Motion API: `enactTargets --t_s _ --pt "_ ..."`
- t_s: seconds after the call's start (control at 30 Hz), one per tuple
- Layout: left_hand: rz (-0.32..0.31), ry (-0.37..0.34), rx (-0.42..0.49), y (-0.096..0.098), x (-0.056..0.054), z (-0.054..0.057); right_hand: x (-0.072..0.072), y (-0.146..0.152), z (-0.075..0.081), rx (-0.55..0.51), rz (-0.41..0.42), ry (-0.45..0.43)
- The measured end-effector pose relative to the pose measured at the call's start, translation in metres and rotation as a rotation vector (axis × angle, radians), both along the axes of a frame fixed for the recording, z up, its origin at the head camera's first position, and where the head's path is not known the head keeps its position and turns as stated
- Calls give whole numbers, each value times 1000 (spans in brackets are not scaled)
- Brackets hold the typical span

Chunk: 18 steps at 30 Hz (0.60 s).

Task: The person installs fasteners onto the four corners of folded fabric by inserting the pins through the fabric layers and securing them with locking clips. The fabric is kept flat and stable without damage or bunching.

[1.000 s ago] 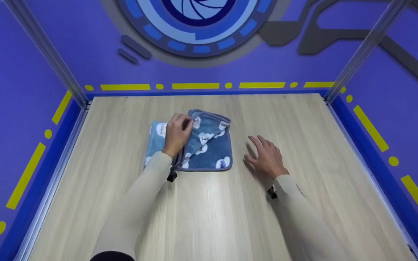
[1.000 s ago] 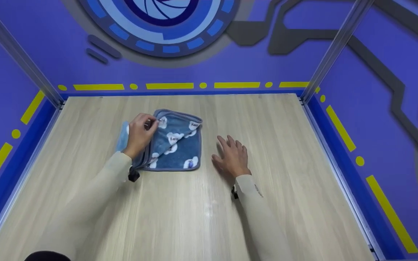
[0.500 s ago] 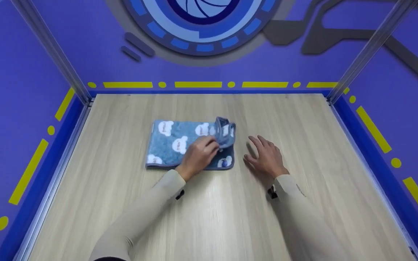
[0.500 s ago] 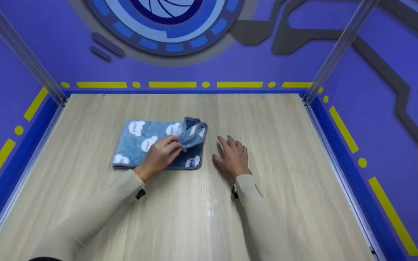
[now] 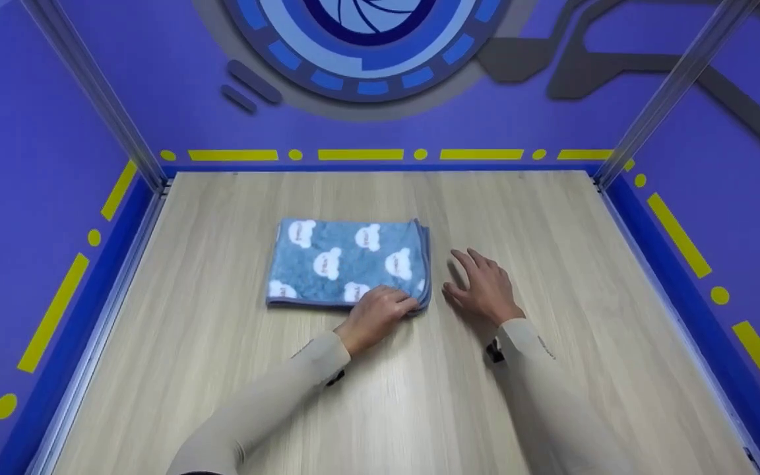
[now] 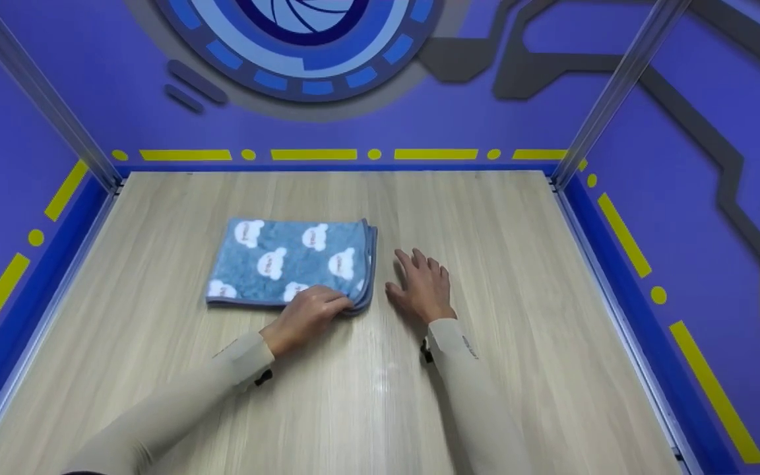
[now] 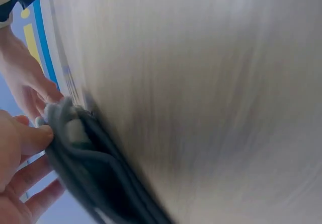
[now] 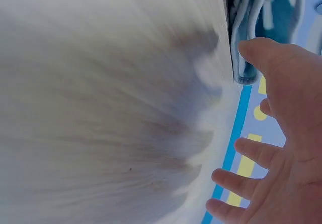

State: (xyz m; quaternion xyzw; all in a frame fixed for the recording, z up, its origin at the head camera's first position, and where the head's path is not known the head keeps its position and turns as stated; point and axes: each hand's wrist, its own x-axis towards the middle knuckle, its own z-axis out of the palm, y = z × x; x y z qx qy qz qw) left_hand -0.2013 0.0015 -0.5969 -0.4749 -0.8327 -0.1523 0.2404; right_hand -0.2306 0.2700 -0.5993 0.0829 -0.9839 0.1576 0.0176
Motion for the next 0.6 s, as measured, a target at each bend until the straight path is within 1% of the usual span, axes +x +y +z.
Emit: enactTargets --t_s 0.17,0.23,0.3,0.4,0.47,0.53,0.6 --pt "14 -6 -19 -2 3 -4 -2 -2 -2 -13 4 -8" --pt "22 -21 -28 -3 5 -5 -2 -3 -4 -11 10 -6" --pt "15 -43 -22 -4 7 -6 -2 -4 -5 -10 15 -4" --pt "-4 -62 30 -6 8 -6 -2 -2 -3 -11 19 6" --pt "-20 -61 92 -9 7 -3 -3 -1 -1 -14 19 21" --pt "-15 -53 161 -14 4 1 -3 2 0 -15 18 36" --pt "10 -39 229 -22 0 6 -3 5 1 -14 11 48"
